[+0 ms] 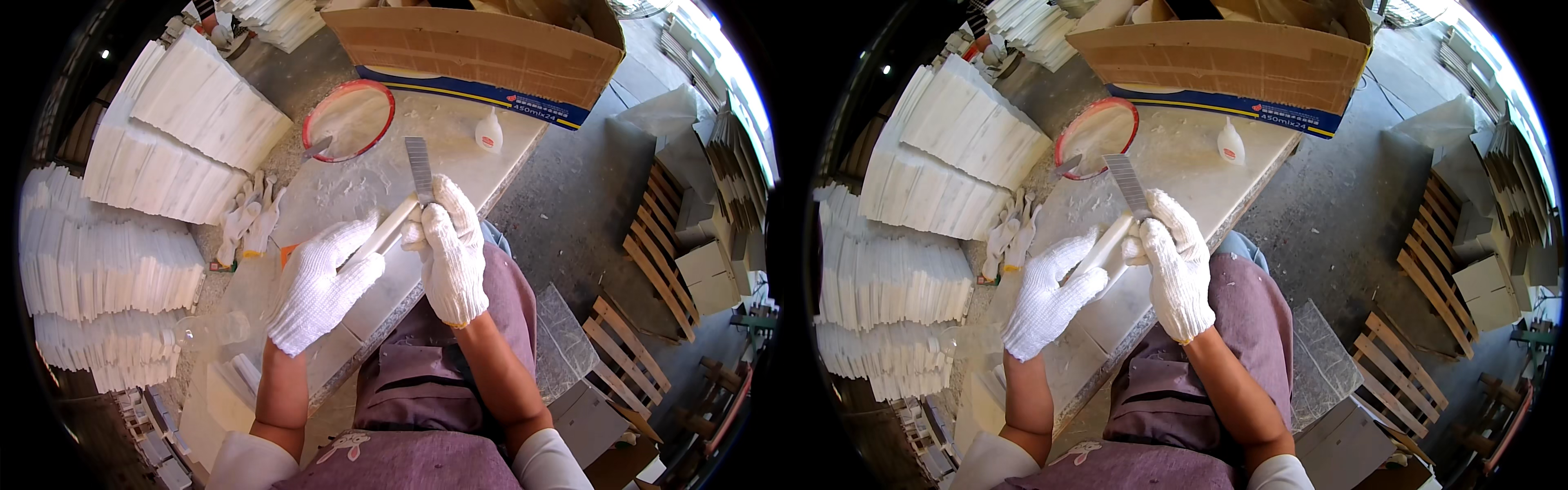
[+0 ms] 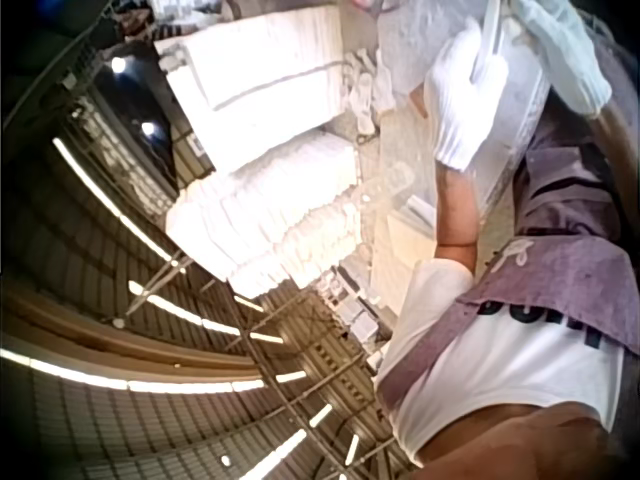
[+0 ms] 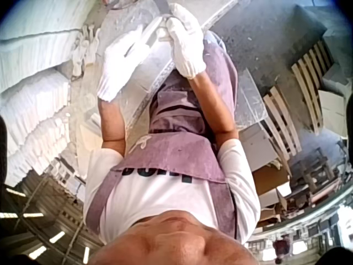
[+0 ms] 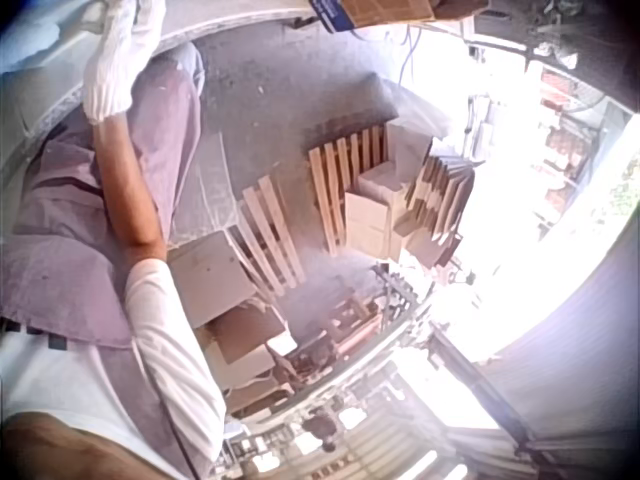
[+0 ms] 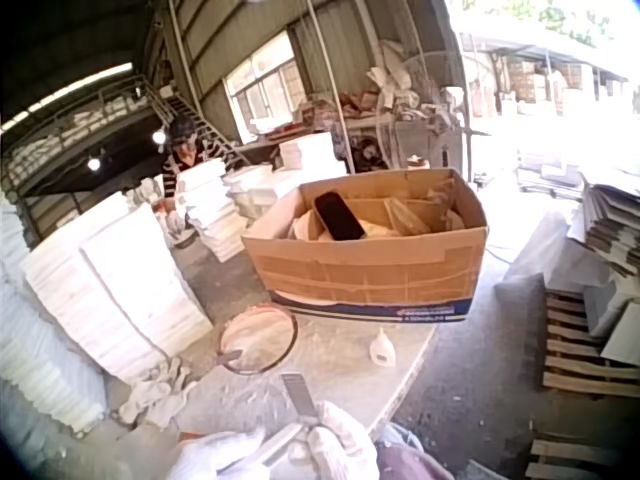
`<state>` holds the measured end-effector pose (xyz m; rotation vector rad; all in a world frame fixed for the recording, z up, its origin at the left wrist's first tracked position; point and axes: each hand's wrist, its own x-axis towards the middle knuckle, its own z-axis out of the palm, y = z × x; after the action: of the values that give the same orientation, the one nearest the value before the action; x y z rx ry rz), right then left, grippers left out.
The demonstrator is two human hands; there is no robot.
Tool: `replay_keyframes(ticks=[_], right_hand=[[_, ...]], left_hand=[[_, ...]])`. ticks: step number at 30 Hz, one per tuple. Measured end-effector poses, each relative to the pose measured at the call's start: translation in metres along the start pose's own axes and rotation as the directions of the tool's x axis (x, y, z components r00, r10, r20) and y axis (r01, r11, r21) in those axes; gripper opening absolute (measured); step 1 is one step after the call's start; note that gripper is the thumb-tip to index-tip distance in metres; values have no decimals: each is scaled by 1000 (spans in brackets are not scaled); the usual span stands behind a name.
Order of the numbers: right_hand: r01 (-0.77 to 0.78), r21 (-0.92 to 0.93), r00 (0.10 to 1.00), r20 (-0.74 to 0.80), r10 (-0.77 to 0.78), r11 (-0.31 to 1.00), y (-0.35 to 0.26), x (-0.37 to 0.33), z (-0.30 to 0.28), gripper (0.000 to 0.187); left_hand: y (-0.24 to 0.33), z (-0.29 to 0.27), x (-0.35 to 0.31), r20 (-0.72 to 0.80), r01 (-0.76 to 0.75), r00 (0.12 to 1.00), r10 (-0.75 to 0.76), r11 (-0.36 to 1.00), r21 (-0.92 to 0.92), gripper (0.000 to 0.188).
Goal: The person smooths the edges of a white foam block using an orange sanding block and a metal scraper. They repeatedly rub the edges and corners of the block to remove roughness, then use the scraper to clean off debris. The person handles the block one at a time, inspecting the edges before placing it aside.
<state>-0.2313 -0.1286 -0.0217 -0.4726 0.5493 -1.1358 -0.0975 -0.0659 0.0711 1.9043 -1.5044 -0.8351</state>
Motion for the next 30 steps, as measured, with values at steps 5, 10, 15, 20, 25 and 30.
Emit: replay_keyframes(ticks=[5,10,15,20,25,30], right_hand=[[5,-18,999,-32,-6,1000,1,-1,3,40],[5,-145,1000,-23,-8,989,-7,-9,-4,37],[88,-264,992,-59,-108,960,-31,-8,-25,36],[110,-415,985,167,-44,903,-63,0,-31,25],[236,-641,933,359,14,730,-83,15,-33,28],[385,-724,867,496,44,573,-99,25,-23,28]], left_hand=[[0,1,1,-23,-63,998,64,997,44,46],[-5,6,-3,-49,-89,995,92,995,54,44],[-1,14,-6,-38,-114,992,117,991,76,43],[0,7,-7,5,-154,988,156,975,162,45],[-11,1,-3,28,-206,979,204,967,150,43],[-2,2,-2,8,-165,986,166,972,168,38]])
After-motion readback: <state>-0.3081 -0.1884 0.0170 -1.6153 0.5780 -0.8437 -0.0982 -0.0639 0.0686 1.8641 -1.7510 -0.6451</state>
